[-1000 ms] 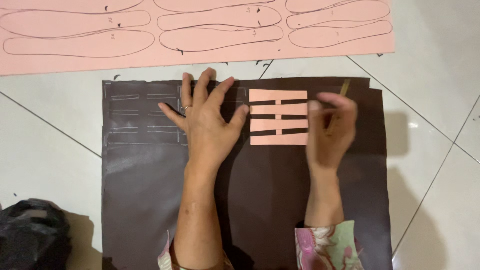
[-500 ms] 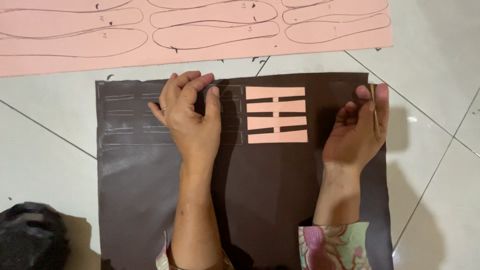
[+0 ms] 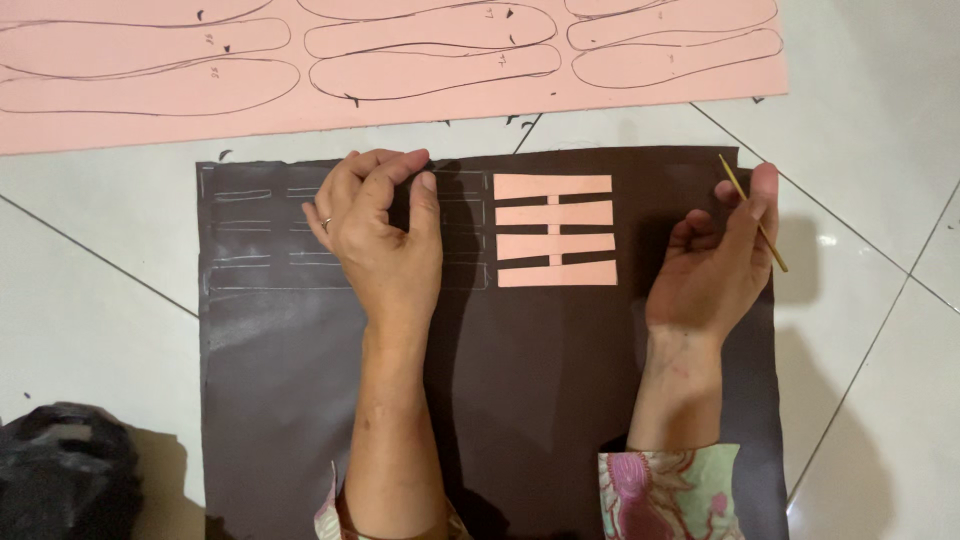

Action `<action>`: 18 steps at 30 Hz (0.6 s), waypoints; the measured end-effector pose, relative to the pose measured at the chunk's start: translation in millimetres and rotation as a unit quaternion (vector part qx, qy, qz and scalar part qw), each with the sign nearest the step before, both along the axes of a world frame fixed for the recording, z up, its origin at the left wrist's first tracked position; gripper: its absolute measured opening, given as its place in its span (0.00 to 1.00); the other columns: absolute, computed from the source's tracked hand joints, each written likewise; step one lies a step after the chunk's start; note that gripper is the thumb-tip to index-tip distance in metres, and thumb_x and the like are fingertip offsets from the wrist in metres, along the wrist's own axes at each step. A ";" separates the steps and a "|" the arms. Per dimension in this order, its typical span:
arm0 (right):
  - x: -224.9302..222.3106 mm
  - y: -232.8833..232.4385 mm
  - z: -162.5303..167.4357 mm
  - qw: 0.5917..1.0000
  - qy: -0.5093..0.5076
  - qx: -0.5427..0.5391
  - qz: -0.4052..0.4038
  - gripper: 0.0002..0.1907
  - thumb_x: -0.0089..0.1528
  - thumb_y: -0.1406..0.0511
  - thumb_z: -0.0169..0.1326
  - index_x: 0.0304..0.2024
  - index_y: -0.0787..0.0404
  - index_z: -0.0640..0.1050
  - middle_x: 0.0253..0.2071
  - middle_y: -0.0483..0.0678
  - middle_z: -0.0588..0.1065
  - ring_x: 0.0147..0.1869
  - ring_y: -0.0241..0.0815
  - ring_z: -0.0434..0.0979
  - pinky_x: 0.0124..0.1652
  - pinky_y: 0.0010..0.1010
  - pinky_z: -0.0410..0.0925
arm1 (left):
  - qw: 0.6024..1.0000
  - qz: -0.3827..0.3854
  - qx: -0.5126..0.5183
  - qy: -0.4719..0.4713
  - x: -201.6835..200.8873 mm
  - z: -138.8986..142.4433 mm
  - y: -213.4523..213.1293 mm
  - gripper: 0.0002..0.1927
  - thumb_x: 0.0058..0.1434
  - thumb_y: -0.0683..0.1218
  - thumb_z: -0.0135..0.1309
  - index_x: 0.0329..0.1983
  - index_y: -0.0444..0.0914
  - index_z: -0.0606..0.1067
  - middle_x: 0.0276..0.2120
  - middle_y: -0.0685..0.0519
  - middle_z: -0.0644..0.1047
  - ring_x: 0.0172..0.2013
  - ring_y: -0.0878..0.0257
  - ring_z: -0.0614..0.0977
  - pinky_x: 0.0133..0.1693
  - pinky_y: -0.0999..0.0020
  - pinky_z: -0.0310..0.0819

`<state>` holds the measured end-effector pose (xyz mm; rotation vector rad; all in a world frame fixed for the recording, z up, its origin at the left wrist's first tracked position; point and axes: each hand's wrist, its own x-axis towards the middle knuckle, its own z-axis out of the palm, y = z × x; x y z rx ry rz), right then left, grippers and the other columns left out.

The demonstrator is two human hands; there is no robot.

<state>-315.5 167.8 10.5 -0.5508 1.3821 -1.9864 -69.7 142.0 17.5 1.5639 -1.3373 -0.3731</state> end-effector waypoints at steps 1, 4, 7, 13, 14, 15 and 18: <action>0.2 -0.1 0.2 1.000 -0.002 0.003 -0.002 0.21 0.73 0.57 0.52 0.67 0.54 0.73 0.46 0.39 0.74 0.39 0.30 0.70 0.44 0.25 0.66 | 1.000 0.003 -0.004 -0.002 0.0 0.0 0.1 0.05 0.65 0.43 0.62 0.43 0.44 0.83 0.47 0.58 0.76 0.61 0.54 0.71 0.69 0.39 0.42; 0.3 -0.8 1.5 1.000 -0.018 0.012 -0.008 0.22 0.72 0.55 0.54 0.65 0.54 0.74 0.45 0.39 0.74 0.39 0.30 0.70 0.44 0.25 0.66 | 1.000 0.010 -0.021 -0.010 0.4 0.0 -0.1 0.05 0.64 0.42 0.63 0.43 0.43 0.83 0.43 0.58 0.76 0.55 0.58 0.72 0.67 0.50 0.53; 1.1 -0.6 3.5 1.000 -0.025 0.007 -0.002 0.22 0.71 0.55 0.54 0.65 0.53 0.74 0.46 0.39 0.74 0.39 0.30 0.70 0.44 0.25 0.66 | 0.999 0.015 -0.034 -0.020 0.7 -0.5 0.2 0.05 0.65 0.42 0.63 0.43 0.43 0.83 0.41 0.58 0.76 0.52 0.59 0.72 0.65 0.54 0.55; 5.7 -2.2 8.4 1.000 -0.018 0.022 -0.012 0.22 0.69 0.55 0.56 0.62 0.56 0.76 0.42 0.39 0.74 0.38 0.30 0.69 0.43 0.25 0.66 | 0.999 0.029 -0.037 -0.017 1.1 -1.3 -0.4 0.04 0.65 0.41 0.63 0.41 0.44 0.83 0.39 0.59 0.76 0.50 0.60 0.72 0.63 0.56 0.57; 6.1 -2.6 9.5 0.999 -0.021 0.021 -0.010 0.22 0.69 0.55 0.57 0.62 0.56 0.76 0.42 0.39 0.74 0.38 0.30 0.70 0.43 0.25 0.66 | 0.999 0.027 -0.038 -0.019 1.2 -1.1 -0.5 0.04 0.65 0.41 0.63 0.41 0.44 0.83 0.39 0.59 0.76 0.51 0.60 0.72 0.63 0.56 0.57; 6.5 -2.7 10.6 0.999 -0.025 0.021 -0.009 0.22 0.68 0.55 0.57 0.61 0.56 0.76 0.41 0.39 0.74 0.38 0.30 0.70 0.43 0.25 0.66 | 0.999 0.026 -0.039 -0.022 1.2 -0.8 -0.5 0.04 0.64 0.41 0.63 0.41 0.44 0.83 0.40 0.59 0.77 0.51 0.59 0.72 0.63 0.56 0.57; 7.7 -2.1 12.6 0.999 -0.031 0.029 -0.009 0.21 0.68 0.56 0.57 0.61 0.56 0.77 0.41 0.39 0.74 0.38 0.30 0.70 0.44 0.24 0.66 | 0.999 0.019 -0.031 -0.013 0.7 0.6 -0.1 0.05 0.64 0.41 0.63 0.41 0.44 0.83 0.40 0.59 0.76 0.51 0.60 0.72 0.63 0.57 0.58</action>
